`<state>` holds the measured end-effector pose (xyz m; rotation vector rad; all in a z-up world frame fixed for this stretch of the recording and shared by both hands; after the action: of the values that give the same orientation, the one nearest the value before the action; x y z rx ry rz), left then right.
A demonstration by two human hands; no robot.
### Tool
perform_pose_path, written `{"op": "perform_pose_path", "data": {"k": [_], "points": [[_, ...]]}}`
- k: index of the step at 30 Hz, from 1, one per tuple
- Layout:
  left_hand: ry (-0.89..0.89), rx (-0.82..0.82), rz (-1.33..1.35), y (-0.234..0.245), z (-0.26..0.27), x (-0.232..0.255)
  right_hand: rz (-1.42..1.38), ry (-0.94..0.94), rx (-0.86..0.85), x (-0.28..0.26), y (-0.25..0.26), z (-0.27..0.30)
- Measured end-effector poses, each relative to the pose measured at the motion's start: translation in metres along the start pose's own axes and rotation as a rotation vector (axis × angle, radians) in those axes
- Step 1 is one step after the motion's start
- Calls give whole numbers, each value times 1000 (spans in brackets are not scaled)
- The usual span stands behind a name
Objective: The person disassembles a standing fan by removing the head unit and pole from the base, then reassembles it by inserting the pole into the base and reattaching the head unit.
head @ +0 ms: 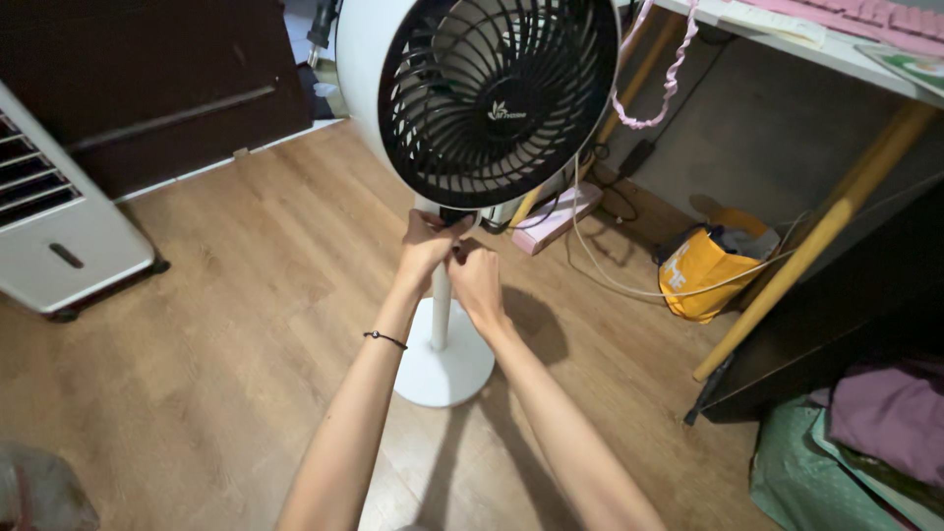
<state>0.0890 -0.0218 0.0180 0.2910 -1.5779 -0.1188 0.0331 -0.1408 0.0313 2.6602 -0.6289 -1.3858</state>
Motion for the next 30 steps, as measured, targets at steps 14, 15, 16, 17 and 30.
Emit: {"op": "perform_pose_path", "data": {"k": [14,15,16,17,30], "points": [[-371,-215,122,15,69,47,-908,-169,-29,25,8,24],[-377,-222,87,14,76,50,-927,-185,-45,23,12,27],[-389,-240,103,14,83,55,-936,-188,-68,18,16,29],[-401,-258,119,13,90,59,-946,-192,-91,12,22,33],[-534,-129,174,33,136,69,-1150,-441,-290,-41,43,61]]}}
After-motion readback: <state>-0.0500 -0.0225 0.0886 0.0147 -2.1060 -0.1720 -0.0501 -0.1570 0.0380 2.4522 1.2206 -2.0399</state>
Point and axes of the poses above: each hand's wrist, its own z-axis away from the middle knuckle, its own y-axis out of the back of the hand, x = y × z, the point moved 9 cm from there along -z, towards the middle knuckle, and after that the axes turned 15 degrees about -z, right-handed, at the moved point
